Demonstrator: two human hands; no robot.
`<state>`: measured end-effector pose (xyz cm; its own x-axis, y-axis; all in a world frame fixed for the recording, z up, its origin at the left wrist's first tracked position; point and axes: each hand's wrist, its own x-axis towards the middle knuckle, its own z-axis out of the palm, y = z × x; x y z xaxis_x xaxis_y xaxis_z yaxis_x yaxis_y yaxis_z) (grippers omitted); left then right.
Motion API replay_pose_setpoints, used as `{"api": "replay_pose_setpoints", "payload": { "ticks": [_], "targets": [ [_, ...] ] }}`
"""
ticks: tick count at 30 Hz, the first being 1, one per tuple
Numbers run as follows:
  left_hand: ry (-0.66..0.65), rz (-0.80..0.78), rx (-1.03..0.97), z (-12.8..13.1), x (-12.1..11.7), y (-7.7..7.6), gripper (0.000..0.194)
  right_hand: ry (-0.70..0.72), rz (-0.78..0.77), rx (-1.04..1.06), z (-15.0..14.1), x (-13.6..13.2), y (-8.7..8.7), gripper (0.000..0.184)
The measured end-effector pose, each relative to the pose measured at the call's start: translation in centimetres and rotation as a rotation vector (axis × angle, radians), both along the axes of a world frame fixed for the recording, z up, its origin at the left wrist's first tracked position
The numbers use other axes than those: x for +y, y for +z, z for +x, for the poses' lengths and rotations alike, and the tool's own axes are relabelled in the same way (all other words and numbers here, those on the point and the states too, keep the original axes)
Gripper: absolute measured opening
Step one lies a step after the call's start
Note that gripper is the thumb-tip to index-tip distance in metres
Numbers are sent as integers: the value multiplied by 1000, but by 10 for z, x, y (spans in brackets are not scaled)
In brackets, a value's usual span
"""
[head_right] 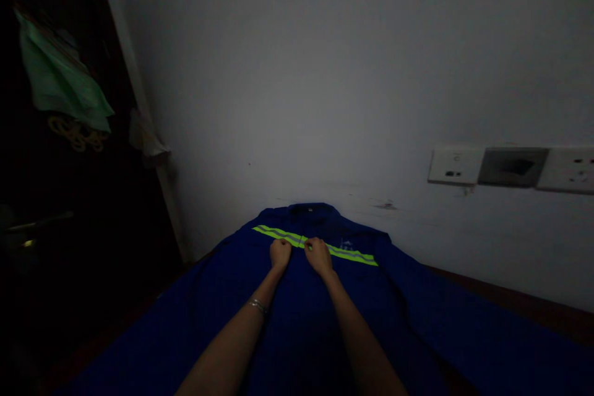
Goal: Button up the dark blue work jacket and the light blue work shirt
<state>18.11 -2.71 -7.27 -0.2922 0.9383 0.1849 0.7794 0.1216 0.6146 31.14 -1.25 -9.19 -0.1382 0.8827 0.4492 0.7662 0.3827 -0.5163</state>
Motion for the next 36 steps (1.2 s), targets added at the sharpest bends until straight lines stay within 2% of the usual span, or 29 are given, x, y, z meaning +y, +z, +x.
{"api": "replay_pose_setpoints", "payload": {
  "ticks": [4,9,15,19,25,32,36],
  "targets": [
    [-21,-15,14,0,0,-1,28,7,15,-41,0,-2,-3,25],
    [-114,-37,53,1,4,-6,26,13,14,-97,-1,-5,0,24],
    [-180,18,46,-1,13,-17,27,-5,5,-122,-2,-3,-2,24],
    [-215,27,28,-1,13,-18,27,9,-21,-111,0,1,-3,24],
    [-263,-10,-37,-3,15,-15,25,31,-43,-73,2,5,-4,22],
    [-378,-8,-161,-10,27,-18,26,56,-63,-59,4,4,-3,22],
    [-381,-30,-184,-13,32,-20,23,46,-60,-59,3,3,-1,22]
  ]
}}
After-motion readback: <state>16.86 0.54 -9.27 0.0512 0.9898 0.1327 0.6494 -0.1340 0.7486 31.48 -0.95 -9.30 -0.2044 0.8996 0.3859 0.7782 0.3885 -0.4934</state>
